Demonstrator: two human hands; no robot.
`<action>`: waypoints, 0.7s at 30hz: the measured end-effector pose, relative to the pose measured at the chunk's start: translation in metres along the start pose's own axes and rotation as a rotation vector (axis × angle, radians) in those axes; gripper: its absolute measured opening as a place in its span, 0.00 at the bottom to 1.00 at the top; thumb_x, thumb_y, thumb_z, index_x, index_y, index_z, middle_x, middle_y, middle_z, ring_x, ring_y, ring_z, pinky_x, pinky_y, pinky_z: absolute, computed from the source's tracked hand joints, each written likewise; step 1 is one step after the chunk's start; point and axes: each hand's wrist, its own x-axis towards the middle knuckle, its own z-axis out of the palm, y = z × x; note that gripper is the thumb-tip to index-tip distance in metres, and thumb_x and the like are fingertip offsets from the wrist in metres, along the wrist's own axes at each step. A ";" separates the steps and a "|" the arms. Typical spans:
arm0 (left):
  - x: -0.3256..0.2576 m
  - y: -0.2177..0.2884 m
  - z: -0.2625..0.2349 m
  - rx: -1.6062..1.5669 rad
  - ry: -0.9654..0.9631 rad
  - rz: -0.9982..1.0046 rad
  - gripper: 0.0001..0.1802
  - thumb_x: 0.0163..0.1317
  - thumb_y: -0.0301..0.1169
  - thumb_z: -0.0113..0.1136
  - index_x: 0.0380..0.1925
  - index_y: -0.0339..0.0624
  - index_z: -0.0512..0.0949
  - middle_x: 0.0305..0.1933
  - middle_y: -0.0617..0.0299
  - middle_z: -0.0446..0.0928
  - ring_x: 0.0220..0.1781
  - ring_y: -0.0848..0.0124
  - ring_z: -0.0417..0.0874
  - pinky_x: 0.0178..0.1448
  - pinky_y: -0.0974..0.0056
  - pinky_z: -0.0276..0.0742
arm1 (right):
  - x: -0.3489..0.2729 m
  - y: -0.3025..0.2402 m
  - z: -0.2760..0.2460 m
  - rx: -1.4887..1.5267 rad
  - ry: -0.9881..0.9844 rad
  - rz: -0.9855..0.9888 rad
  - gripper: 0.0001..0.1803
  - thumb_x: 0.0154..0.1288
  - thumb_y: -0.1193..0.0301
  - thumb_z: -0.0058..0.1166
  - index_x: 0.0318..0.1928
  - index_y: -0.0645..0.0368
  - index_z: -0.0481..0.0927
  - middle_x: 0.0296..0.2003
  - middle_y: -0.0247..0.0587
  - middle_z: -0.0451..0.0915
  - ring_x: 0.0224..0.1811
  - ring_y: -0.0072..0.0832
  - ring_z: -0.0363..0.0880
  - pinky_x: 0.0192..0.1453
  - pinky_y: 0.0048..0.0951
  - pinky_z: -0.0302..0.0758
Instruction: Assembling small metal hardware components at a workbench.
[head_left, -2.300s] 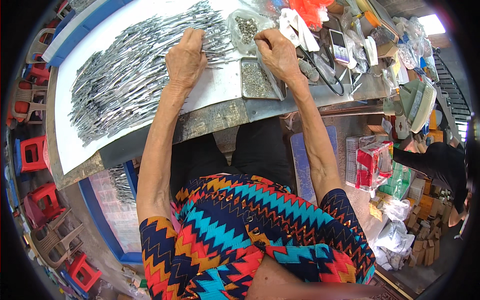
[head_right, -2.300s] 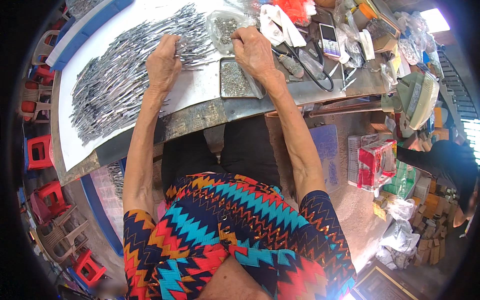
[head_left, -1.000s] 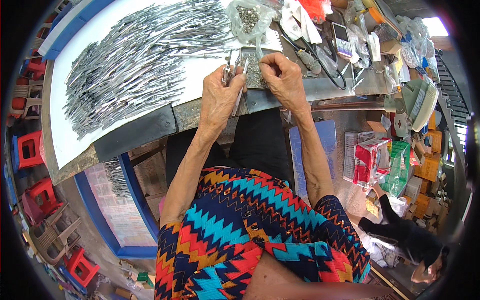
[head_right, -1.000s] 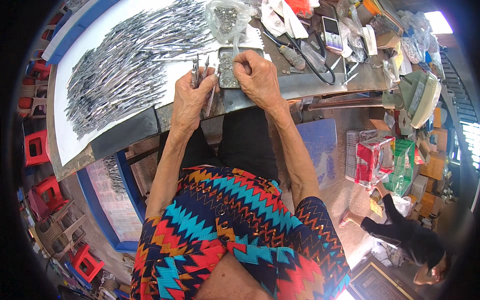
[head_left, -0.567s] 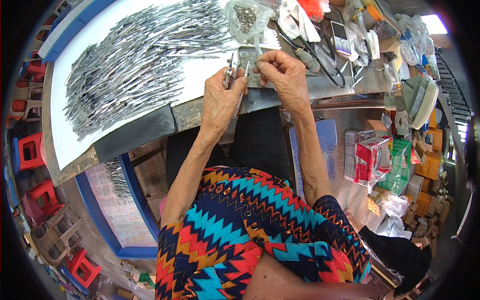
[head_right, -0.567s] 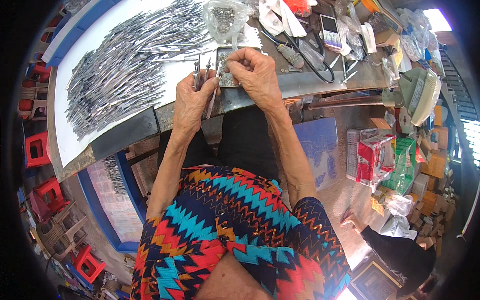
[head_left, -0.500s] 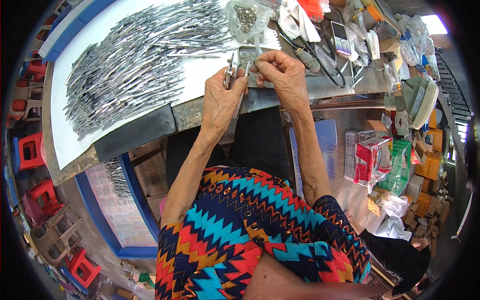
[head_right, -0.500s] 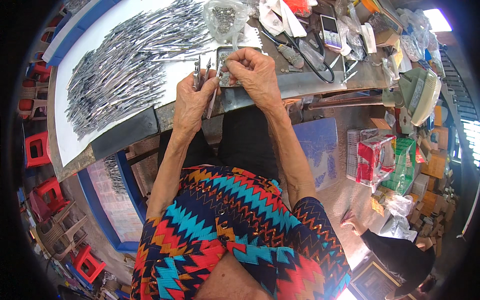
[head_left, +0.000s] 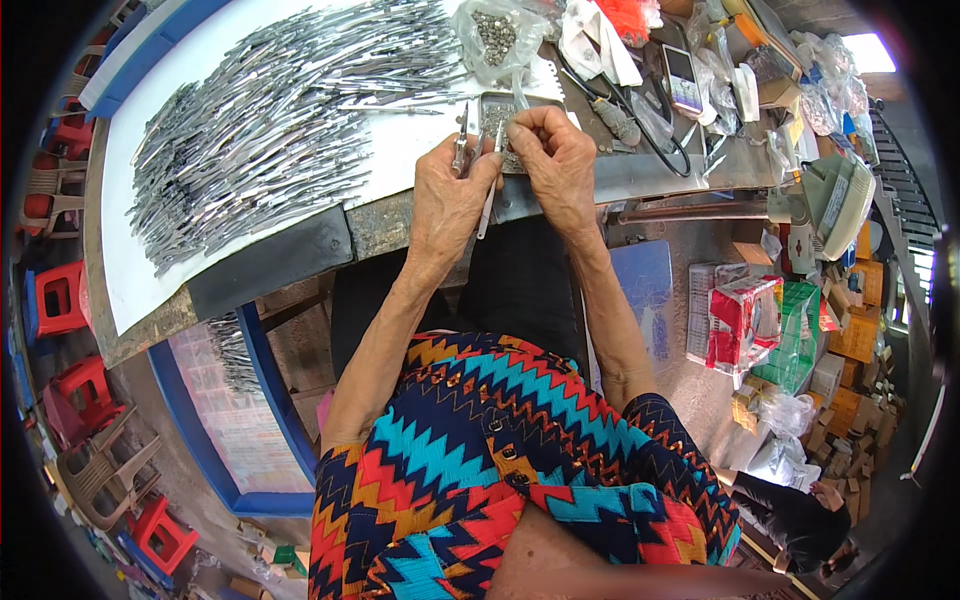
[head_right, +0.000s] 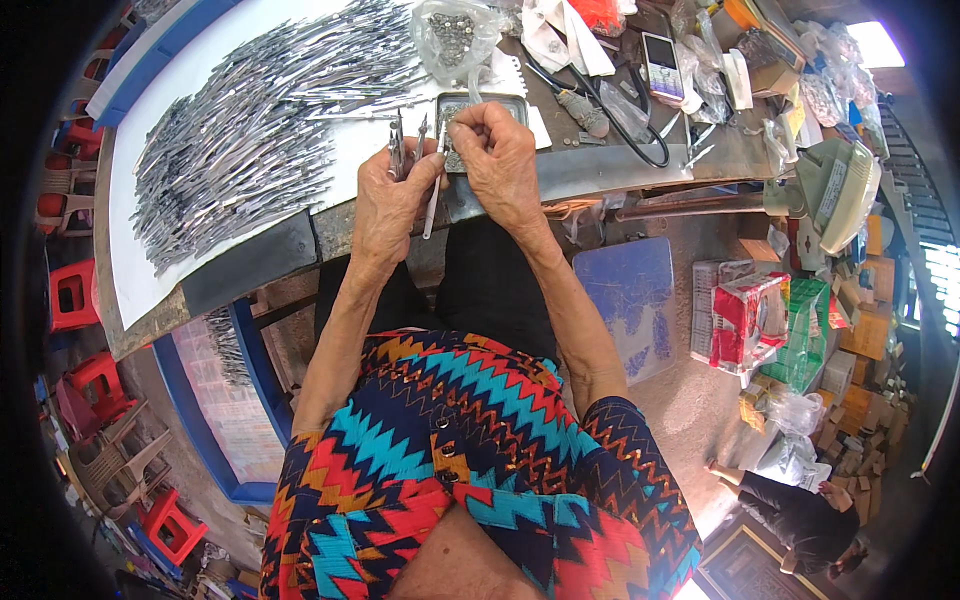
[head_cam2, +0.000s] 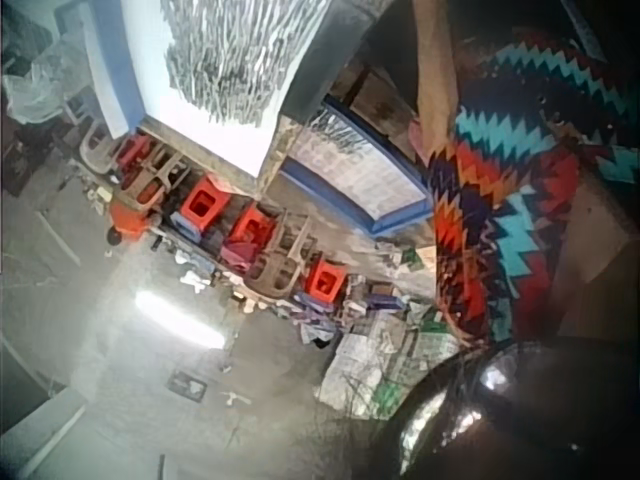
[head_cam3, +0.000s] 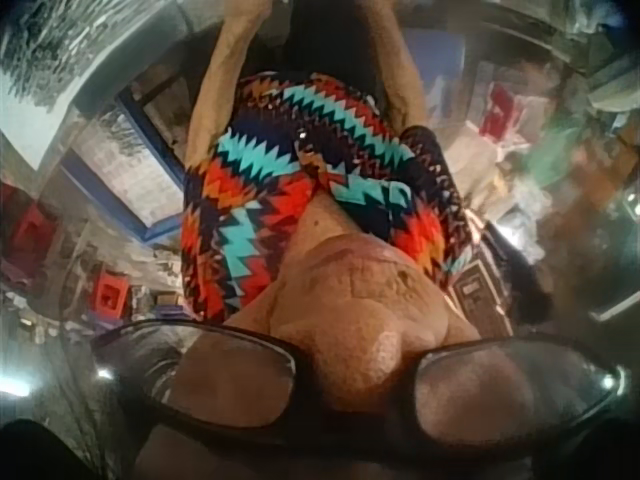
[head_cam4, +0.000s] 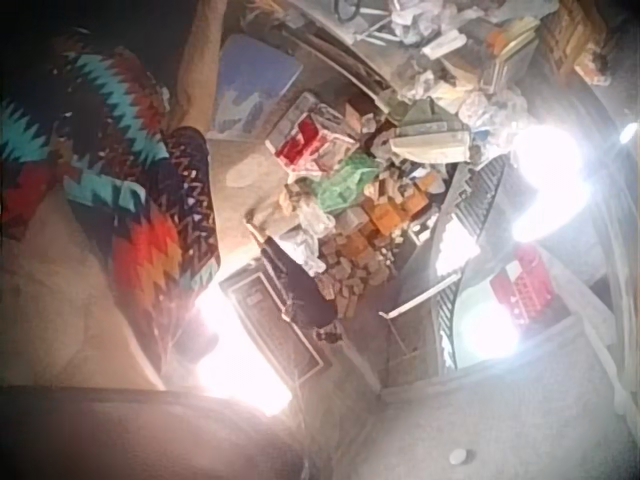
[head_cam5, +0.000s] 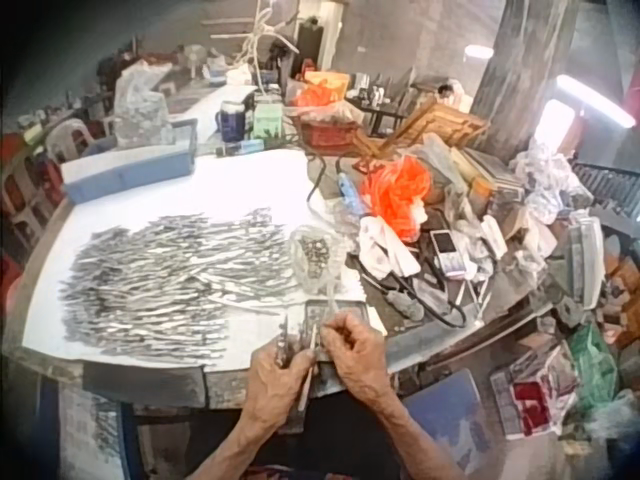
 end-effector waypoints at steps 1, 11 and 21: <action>0.000 -0.002 0.000 -0.025 0.002 -0.002 0.10 0.56 0.30 0.55 0.33 0.34 0.73 0.18 0.66 0.72 0.17 0.83 0.68 0.19 0.78 0.61 | -0.001 0.000 0.001 -0.019 0.009 -0.024 0.04 0.56 0.76 0.52 0.31 0.65 0.74 0.21 0.31 0.73 0.23 0.14 0.66 0.26 0.18 0.65; -0.003 -0.003 -0.003 0.291 0.035 0.200 0.08 0.55 0.28 0.56 0.31 0.34 0.74 0.20 0.67 0.72 0.21 0.84 0.69 0.24 0.77 0.64 | -0.001 0.009 0.005 -0.416 0.109 -0.504 0.03 0.56 0.77 0.52 0.30 0.64 0.73 0.21 0.40 0.73 0.20 0.23 0.70 0.26 0.24 0.68; -0.002 -0.006 -0.005 0.259 0.041 0.356 0.05 0.54 0.24 0.54 0.27 0.33 0.73 0.14 0.66 0.68 0.16 0.82 0.65 0.19 0.72 0.61 | 0.004 0.008 -0.010 0.338 -0.171 0.165 0.08 0.55 0.74 0.58 0.34 0.66 0.77 0.23 0.32 0.76 0.22 0.13 0.69 0.24 0.14 0.66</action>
